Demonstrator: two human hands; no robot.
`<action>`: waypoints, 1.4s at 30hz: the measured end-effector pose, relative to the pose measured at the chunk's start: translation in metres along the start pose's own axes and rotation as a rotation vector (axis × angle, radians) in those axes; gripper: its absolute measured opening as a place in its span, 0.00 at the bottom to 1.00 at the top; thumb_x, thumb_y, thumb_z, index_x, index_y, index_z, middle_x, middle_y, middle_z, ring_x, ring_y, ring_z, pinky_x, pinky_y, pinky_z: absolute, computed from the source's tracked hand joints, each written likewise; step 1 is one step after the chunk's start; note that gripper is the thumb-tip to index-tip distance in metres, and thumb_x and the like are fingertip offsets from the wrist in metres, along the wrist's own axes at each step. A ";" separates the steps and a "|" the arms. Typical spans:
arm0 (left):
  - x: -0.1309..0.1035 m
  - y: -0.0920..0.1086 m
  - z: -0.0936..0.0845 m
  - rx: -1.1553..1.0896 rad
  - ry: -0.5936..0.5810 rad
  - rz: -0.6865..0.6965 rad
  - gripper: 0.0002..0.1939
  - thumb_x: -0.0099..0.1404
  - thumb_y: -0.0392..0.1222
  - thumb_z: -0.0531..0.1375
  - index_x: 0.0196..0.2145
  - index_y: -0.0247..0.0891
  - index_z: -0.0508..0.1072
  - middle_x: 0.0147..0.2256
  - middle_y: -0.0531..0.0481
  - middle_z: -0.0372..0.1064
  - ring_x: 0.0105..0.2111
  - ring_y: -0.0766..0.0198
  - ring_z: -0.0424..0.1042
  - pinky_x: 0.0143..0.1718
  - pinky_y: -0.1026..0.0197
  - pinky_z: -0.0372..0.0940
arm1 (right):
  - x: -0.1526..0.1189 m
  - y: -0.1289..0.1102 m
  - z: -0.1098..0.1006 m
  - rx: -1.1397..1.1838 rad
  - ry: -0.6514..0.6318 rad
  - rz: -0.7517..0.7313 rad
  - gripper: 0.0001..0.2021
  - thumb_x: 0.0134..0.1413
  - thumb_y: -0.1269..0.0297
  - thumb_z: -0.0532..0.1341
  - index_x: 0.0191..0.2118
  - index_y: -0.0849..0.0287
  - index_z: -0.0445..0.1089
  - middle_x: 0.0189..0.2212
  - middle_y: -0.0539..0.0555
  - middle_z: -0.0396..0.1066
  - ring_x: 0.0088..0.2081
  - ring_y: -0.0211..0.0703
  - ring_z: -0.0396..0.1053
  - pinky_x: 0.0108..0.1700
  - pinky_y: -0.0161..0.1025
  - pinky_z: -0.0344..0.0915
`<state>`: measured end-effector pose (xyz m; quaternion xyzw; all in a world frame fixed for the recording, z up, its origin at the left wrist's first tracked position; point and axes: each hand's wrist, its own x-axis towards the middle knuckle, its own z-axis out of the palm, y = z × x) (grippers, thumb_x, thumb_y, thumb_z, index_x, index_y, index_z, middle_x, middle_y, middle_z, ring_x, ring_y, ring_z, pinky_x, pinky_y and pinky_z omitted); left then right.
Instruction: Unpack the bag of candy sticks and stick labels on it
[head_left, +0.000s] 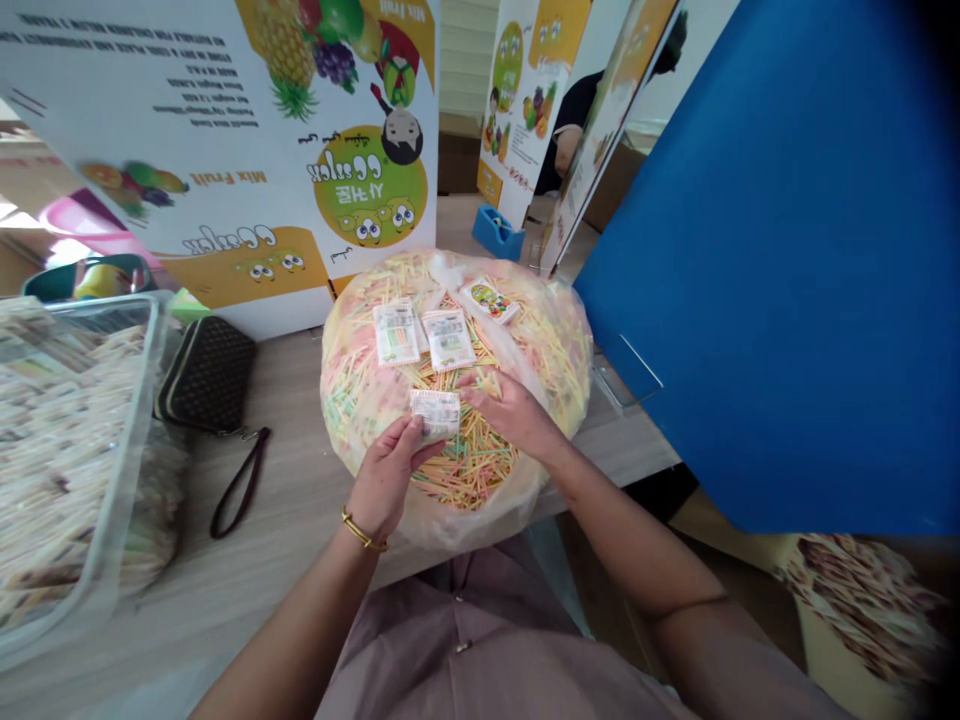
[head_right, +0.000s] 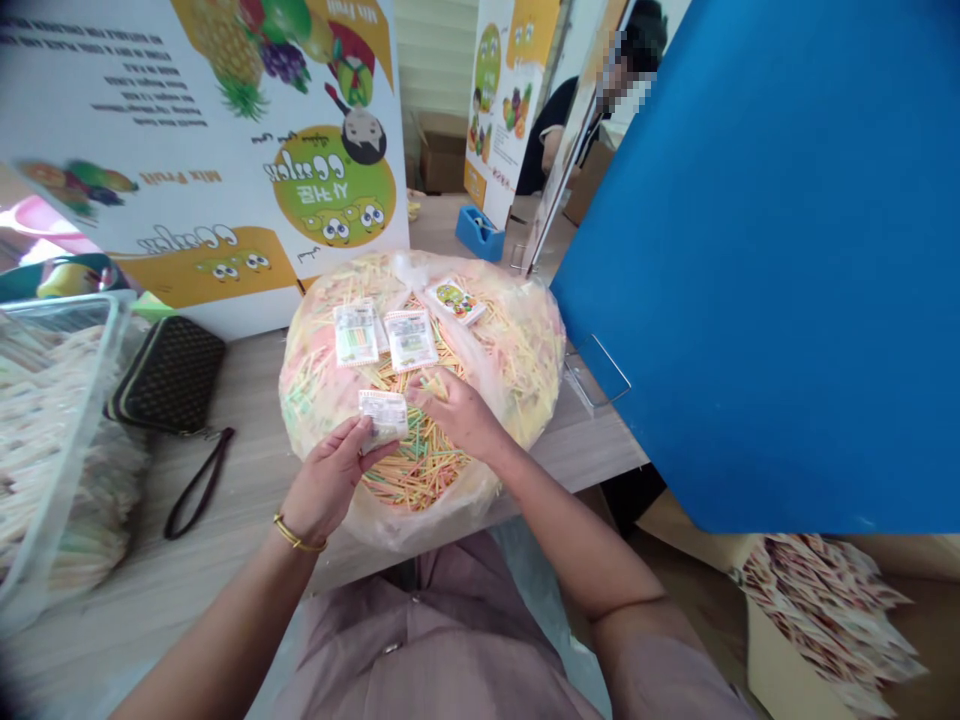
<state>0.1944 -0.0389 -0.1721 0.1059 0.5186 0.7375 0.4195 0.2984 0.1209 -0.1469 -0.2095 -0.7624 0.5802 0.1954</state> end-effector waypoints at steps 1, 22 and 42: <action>0.000 -0.001 0.000 0.006 -0.006 0.005 0.21 0.56 0.55 0.71 0.40 0.38 0.81 0.44 0.48 0.78 0.46 0.58 0.76 0.54 0.52 0.74 | -0.002 -0.002 0.003 -0.080 -0.020 -0.044 0.15 0.61 0.49 0.62 0.43 0.55 0.71 0.34 0.49 0.72 0.36 0.40 0.70 0.40 0.38 0.66; 0.002 -0.013 -0.010 0.107 0.009 0.075 0.15 0.57 0.53 0.72 0.36 0.39 0.82 0.36 0.51 0.79 0.38 0.65 0.75 0.51 0.60 0.69 | -0.017 -0.024 0.022 -0.945 -0.065 -0.040 0.16 0.66 0.60 0.58 0.57 0.57 0.69 0.35 0.56 0.79 0.36 0.49 0.76 0.34 0.38 0.58; 0.000 -0.010 -0.008 0.290 -0.052 0.106 0.19 0.63 0.57 0.66 0.45 0.41 0.83 0.44 0.47 0.80 0.47 0.57 0.76 0.57 0.55 0.65 | -0.010 -0.029 0.011 -0.825 -0.106 0.012 0.13 0.65 0.61 0.60 0.53 0.56 0.68 0.40 0.55 0.78 0.39 0.49 0.75 0.37 0.38 0.60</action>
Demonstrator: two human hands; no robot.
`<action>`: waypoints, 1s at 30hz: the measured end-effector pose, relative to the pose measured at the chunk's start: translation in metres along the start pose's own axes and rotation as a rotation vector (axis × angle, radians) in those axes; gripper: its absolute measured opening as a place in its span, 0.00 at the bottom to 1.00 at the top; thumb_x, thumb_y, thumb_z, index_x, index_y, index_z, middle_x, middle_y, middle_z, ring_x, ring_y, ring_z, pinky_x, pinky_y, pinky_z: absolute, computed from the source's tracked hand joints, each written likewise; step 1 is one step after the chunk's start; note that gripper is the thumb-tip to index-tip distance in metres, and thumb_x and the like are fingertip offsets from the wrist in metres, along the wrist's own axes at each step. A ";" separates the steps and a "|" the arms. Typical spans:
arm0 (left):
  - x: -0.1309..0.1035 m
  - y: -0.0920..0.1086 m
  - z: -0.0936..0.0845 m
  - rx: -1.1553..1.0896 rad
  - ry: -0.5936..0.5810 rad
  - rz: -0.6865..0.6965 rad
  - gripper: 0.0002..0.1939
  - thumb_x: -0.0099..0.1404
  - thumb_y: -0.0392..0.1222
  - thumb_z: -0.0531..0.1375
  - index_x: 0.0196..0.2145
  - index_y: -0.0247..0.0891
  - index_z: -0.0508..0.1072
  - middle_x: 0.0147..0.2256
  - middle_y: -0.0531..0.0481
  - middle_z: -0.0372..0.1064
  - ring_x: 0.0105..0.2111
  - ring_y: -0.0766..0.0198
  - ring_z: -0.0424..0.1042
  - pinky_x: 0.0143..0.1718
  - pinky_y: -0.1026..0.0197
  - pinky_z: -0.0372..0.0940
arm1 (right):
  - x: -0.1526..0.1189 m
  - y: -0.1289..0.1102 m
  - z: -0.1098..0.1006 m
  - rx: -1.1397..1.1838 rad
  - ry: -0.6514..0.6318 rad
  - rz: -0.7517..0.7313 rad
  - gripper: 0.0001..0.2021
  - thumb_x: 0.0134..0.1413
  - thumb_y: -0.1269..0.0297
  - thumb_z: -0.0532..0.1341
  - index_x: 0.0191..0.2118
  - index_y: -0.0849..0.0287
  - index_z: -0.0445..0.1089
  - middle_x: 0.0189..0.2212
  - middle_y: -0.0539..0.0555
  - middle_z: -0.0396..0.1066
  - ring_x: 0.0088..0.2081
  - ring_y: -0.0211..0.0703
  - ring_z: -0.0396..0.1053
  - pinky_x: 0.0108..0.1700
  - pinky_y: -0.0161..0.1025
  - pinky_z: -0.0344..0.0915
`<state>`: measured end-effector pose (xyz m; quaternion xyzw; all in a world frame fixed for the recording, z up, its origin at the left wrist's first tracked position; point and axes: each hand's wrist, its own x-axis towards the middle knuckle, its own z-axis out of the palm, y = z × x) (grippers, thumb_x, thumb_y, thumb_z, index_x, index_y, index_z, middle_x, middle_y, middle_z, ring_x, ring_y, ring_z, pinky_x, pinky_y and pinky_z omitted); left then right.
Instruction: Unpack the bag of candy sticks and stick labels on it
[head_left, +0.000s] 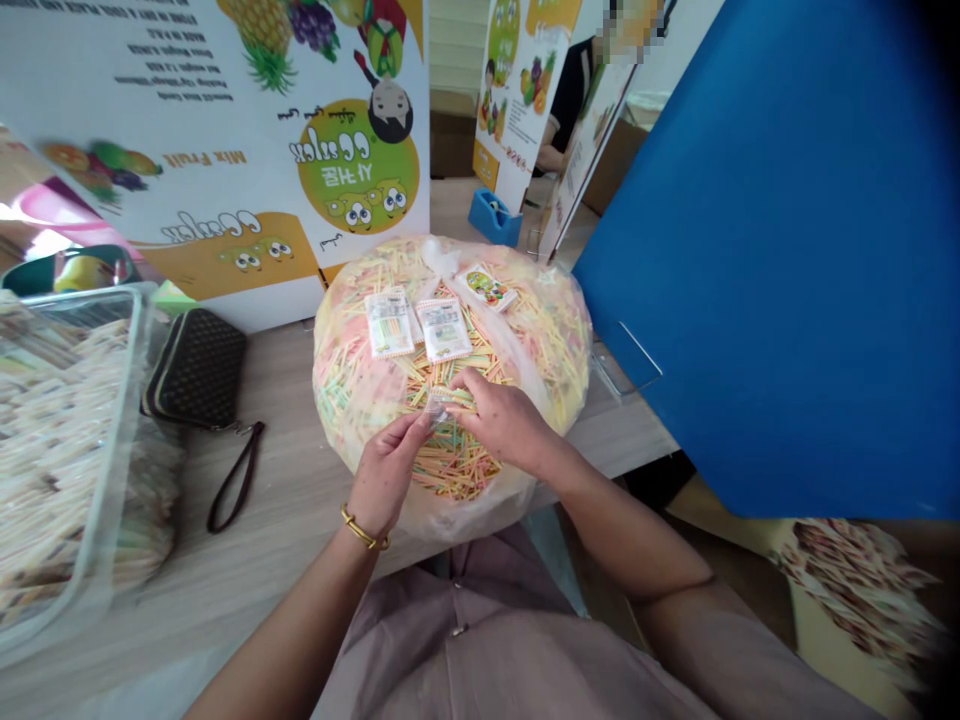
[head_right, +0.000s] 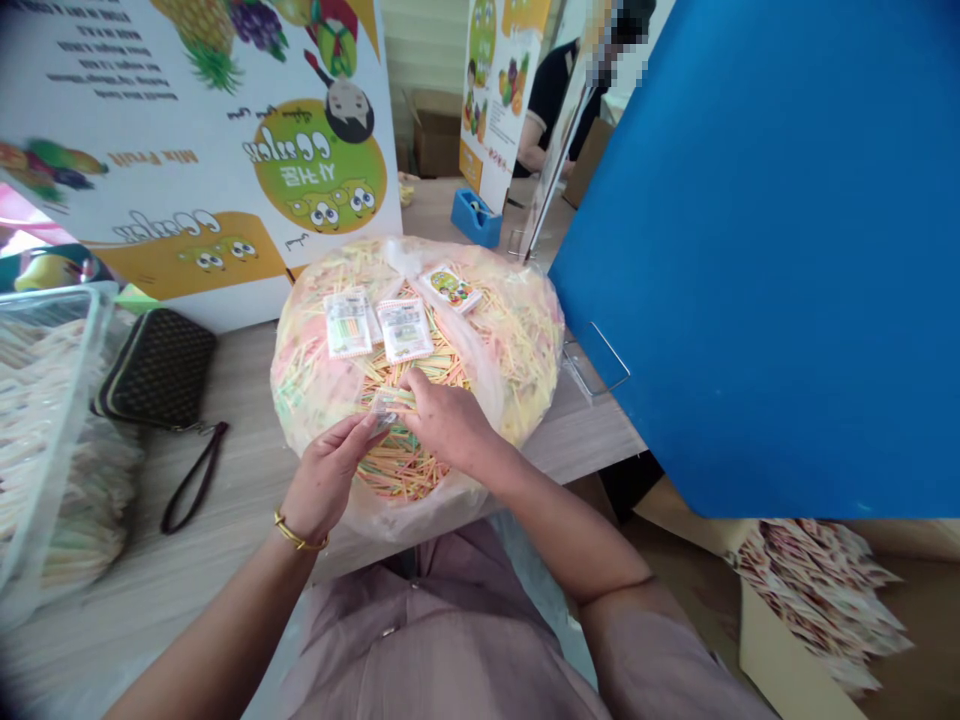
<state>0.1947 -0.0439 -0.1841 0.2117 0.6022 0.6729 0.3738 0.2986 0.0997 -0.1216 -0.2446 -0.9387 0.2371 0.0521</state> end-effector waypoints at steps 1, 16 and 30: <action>0.000 -0.001 -0.001 0.000 0.001 0.010 0.19 0.64 0.56 0.66 0.44 0.41 0.83 0.44 0.47 0.80 0.47 0.57 0.76 0.57 0.56 0.65 | 0.000 0.000 0.000 0.020 0.013 -0.006 0.13 0.65 0.61 0.60 0.53 0.56 0.68 0.40 0.55 0.78 0.39 0.49 0.75 0.37 0.38 0.60; 0.002 0.003 0.007 -0.223 0.095 -0.043 0.18 0.56 0.52 0.72 0.39 0.38 0.84 0.42 0.47 0.81 0.45 0.57 0.77 0.55 0.52 0.70 | -0.001 0.002 -0.010 0.751 0.276 -0.087 0.24 0.70 0.40 0.49 0.31 0.54 0.63 0.22 0.47 0.62 0.25 0.37 0.62 0.32 0.37 0.64; 0.003 0.008 0.011 -0.192 0.063 -0.079 0.18 0.56 0.54 0.72 0.38 0.38 0.85 0.42 0.44 0.81 0.46 0.55 0.78 0.58 0.51 0.68 | 0.022 -0.017 0.013 0.804 0.308 -0.116 0.32 0.71 0.38 0.39 0.27 0.54 0.66 0.30 0.54 0.75 0.45 0.43 0.75 0.56 0.43 0.67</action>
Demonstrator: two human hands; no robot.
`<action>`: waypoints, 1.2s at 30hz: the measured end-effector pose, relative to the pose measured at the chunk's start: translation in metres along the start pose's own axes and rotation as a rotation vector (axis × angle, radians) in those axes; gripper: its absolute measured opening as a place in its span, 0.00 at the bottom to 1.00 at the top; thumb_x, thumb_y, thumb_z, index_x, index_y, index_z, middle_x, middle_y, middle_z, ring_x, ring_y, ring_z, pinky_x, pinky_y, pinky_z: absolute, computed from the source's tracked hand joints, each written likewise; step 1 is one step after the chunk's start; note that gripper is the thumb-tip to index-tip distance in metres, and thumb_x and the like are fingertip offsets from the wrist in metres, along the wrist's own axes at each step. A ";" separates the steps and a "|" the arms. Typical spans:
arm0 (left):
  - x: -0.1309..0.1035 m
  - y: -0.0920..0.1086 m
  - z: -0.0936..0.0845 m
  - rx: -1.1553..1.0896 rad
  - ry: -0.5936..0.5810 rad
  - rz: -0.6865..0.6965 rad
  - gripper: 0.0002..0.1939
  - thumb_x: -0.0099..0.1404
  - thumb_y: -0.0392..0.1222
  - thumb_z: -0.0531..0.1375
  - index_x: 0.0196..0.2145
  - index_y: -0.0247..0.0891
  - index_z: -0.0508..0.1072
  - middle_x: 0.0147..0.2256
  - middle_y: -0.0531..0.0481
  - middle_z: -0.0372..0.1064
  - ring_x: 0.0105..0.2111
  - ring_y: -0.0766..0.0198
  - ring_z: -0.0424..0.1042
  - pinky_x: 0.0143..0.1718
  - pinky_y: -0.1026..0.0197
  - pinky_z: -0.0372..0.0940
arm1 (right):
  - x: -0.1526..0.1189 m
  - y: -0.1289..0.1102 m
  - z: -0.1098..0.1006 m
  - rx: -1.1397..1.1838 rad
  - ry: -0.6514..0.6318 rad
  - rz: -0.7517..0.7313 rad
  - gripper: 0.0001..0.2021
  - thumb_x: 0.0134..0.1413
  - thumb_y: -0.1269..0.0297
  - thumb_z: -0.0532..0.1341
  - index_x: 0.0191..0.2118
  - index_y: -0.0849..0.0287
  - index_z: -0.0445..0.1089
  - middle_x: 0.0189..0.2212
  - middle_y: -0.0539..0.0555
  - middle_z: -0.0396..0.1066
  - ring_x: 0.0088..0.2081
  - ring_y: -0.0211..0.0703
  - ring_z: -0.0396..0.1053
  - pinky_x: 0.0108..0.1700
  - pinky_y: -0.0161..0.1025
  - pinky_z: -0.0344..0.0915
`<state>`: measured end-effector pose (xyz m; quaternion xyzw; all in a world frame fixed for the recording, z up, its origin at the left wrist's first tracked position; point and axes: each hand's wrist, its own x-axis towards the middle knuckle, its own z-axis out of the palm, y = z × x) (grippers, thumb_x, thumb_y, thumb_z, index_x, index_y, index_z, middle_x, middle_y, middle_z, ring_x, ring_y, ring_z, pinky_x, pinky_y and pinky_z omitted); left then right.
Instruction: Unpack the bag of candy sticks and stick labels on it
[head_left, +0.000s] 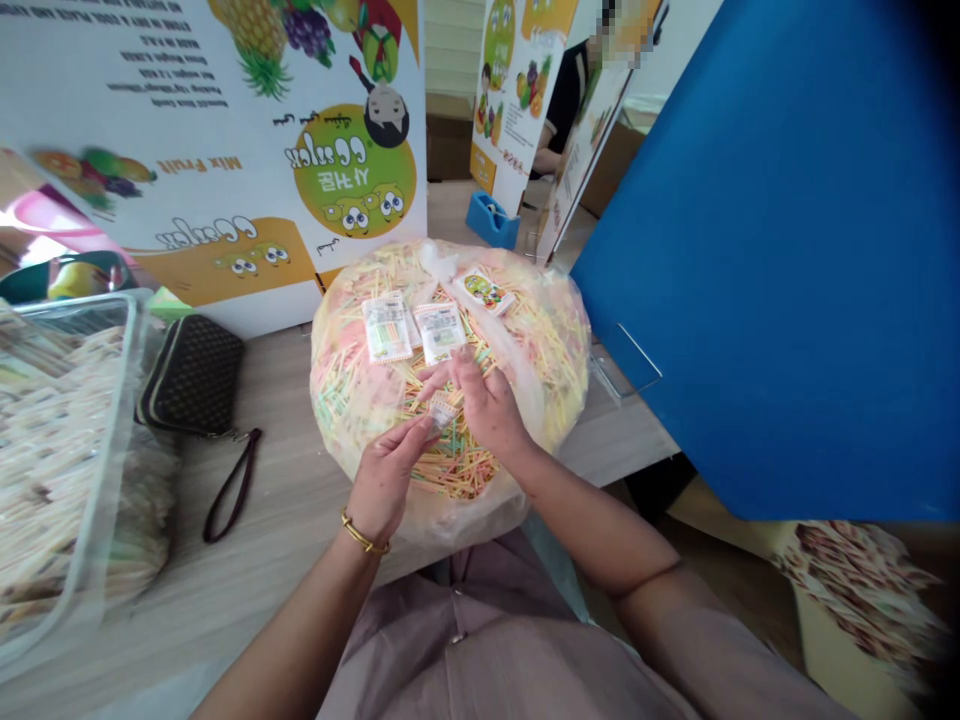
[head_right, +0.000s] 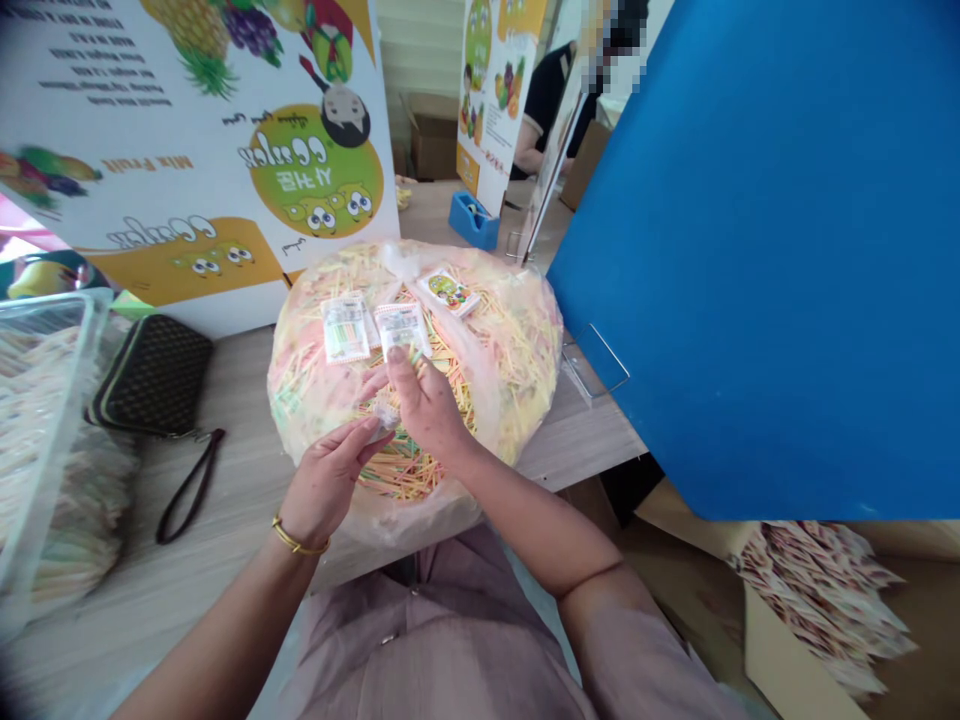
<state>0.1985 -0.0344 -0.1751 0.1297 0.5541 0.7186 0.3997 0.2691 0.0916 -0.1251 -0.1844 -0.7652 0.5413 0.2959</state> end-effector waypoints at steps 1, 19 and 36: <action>0.000 0.000 0.000 -0.004 0.001 -0.004 0.19 0.55 0.54 0.72 0.38 0.37 0.85 0.42 0.44 0.81 0.46 0.55 0.78 0.58 0.51 0.68 | 0.000 0.004 0.000 -0.002 -0.028 0.020 0.32 0.71 0.38 0.40 0.28 0.54 0.67 0.32 0.53 0.76 0.46 0.43 0.75 0.57 0.43 0.67; -0.001 0.007 0.001 -0.153 -0.038 -0.135 0.16 0.54 0.49 0.73 0.38 0.38 0.82 0.46 0.47 0.78 0.48 0.56 0.75 0.48 0.53 0.76 | 0.011 0.008 -0.022 -0.076 -0.410 -0.010 0.18 0.73 0.57 0.50 0.55 0.54 0.74 0.52 0.54 0.77 0.59 0.42 0.71 0.63 0.43 0.64; 0.000 0.007 0.000 -0.011 -0.144 -0.121 0.18 0.53 0.49 0.73 0.40 0.39 0.82 0.44 0.49 0.79 0.40 0.62 0.76 0.48 0.57 0.74 | 0.017 0.023 -0.038 -0.018 -0.376 0.041 0.08 0.62 0.61 0.61 0.44 0.57 0.74 0.57 0.55 0.71 0.56 0.43 0.70 0.58 0.42 0.66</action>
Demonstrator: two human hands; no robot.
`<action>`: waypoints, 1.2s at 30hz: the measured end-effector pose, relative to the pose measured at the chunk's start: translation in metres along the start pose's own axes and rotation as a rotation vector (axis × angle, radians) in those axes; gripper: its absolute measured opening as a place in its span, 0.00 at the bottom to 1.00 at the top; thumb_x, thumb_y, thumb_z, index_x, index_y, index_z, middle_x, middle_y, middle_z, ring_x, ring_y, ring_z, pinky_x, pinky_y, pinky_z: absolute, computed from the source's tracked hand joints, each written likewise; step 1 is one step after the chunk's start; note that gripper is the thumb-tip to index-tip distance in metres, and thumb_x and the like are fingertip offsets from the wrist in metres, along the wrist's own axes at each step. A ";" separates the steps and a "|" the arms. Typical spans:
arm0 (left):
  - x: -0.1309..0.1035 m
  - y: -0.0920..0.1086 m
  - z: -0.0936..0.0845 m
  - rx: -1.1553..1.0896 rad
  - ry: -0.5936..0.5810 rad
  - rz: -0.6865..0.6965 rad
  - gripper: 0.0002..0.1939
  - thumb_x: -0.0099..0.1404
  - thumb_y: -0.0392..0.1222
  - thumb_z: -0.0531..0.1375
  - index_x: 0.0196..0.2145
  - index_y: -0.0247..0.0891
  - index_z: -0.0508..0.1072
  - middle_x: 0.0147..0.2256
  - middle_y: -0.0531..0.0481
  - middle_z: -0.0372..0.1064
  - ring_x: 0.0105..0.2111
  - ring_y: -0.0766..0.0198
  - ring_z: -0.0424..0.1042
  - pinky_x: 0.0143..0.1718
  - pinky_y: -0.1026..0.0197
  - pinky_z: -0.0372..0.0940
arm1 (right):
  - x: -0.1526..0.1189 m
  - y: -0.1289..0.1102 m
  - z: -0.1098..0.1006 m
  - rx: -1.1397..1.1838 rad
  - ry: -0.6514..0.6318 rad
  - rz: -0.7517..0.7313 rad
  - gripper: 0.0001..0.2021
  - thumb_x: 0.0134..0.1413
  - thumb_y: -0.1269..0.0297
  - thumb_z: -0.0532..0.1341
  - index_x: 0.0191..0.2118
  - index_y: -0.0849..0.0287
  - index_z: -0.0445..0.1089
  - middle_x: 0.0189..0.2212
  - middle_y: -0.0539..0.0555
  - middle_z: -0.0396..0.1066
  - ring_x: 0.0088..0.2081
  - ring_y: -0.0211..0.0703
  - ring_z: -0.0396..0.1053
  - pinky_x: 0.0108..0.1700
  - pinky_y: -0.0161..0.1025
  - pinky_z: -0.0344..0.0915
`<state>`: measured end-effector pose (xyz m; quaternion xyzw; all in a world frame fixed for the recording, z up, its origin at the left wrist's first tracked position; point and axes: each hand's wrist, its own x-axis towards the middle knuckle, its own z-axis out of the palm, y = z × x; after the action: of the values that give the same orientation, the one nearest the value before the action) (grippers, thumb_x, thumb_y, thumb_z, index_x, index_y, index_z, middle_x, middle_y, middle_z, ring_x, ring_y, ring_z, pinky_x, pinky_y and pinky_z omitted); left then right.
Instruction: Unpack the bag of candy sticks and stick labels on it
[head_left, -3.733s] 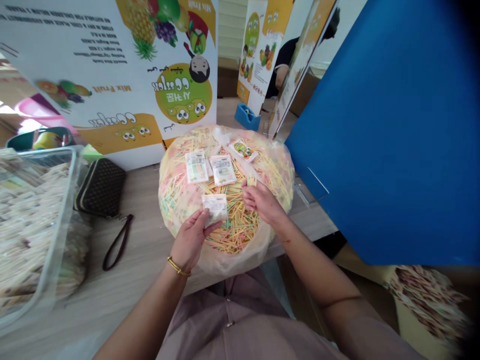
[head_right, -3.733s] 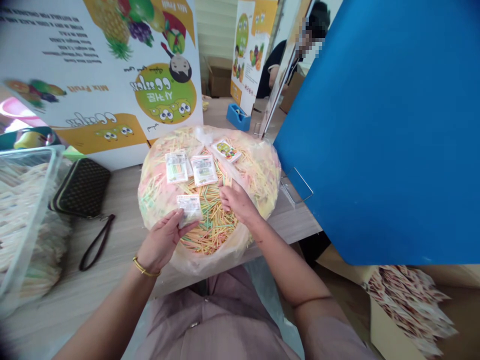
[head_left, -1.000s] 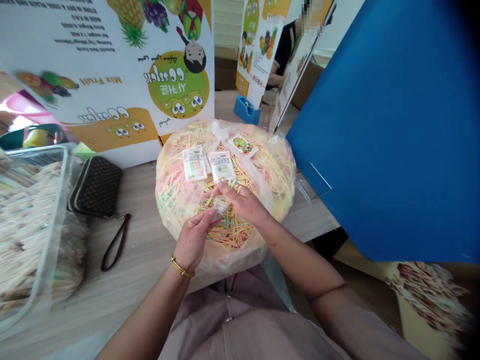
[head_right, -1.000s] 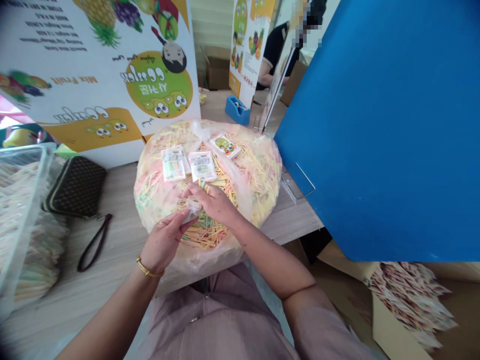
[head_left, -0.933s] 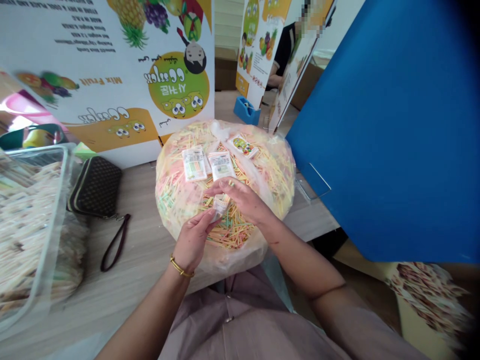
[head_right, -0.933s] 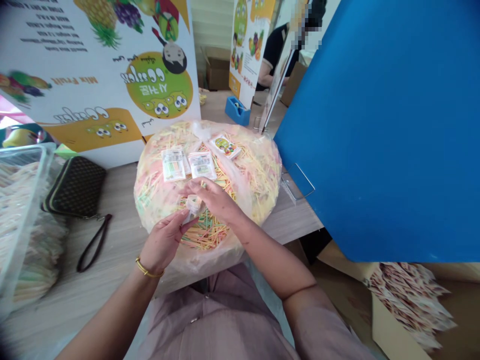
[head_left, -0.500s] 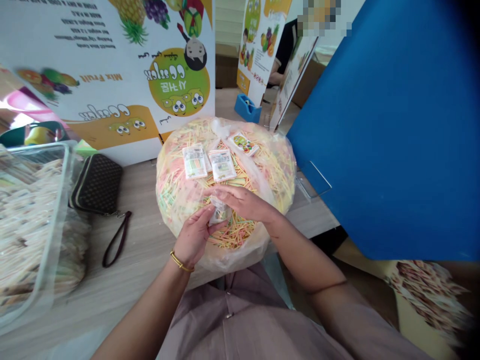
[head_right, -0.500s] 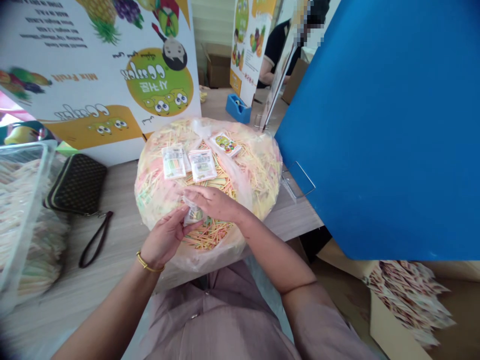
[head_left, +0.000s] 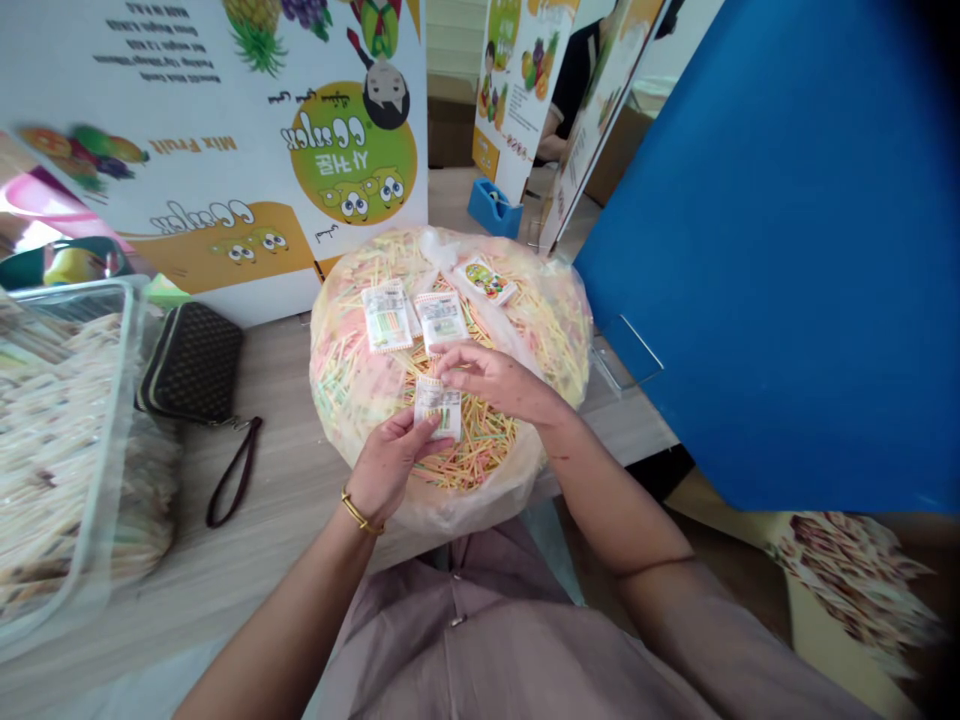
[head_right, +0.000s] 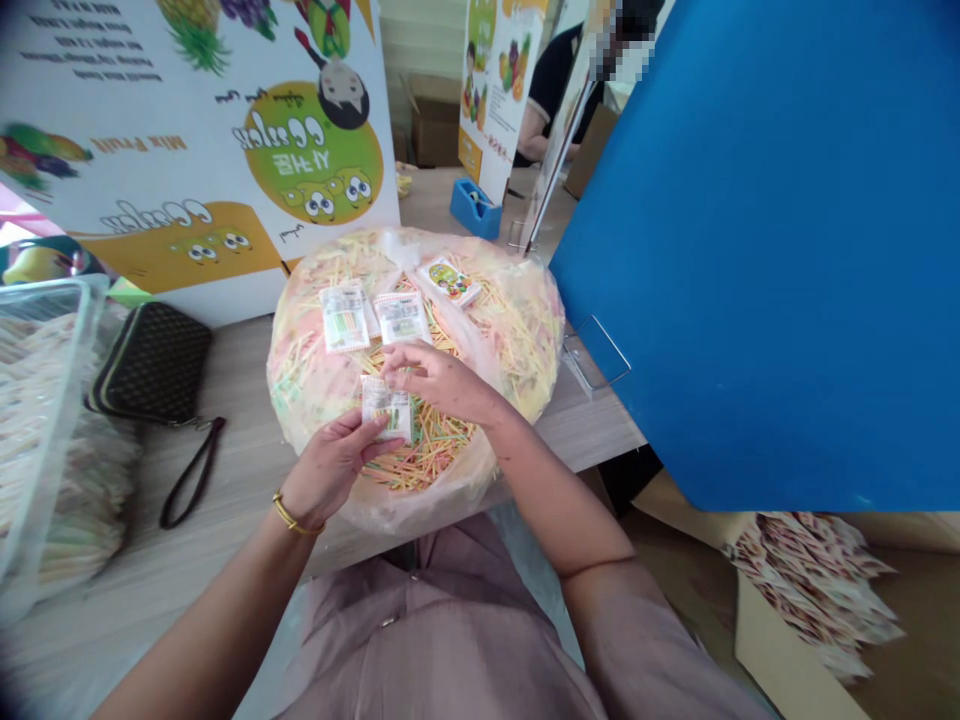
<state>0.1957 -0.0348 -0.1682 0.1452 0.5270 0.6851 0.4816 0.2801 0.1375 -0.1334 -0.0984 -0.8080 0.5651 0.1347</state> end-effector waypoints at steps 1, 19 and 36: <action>0.000 0.001 -0.001 -0.007 -0.007 0.007 0.18 0.53 0.49 0.74 0.40 0.39 0.82 0.43 0.49 0.79 0.41 0.62 0.76 0.49 0.57 0.74 | -0.001 -0.001 -0.002 -0.074 -0.040 -0.007 0.07 0.61 0.62 0.63 0.42 0.57 0.74 0.56 0.55 0.72 0.55 0.43 0.70 0.58 0.41 0.65; -0.001 -0.012 -0.011 0.324 -0.028 0.156 0.24 0.63 0.57 0.65 0.50 0.39 0.79 0.50 0.47 0.78 0.50 0.53 0.75 0.61 0.44 0.68 | 0.002 -0.013 -0.011 -0.405 -0.199 -0.156 0.03 0.59 0.68 0.58 0.33 0.56 0.67 0.44 0.54 0.73 0.49 0.45 0.69 0.58 0.46 0.61; -0.003 -0.002 -0.009 0.164 -0.047 0.040 0.23 0.59 0.53 0.70 0.48 0.39 0.77 0.44 0.47 0.79 0.37 0.58 0.78 0.34 0.58 0.76 | -0.017 -0.014 -0.005 -0.362 -0.008 0.078 0.11 0.61 0.58 0.62 0.46 0.57 0.69 0.47 0.55 0.73 0.45 0.44 0.70 0.48 0.41 0.64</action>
<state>0.1922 -0.0426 -0.1728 0.2107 0.5667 0.6454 0.4667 0.2980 0.1318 -0.1202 -0.1502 -0.8926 0.4156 0.0895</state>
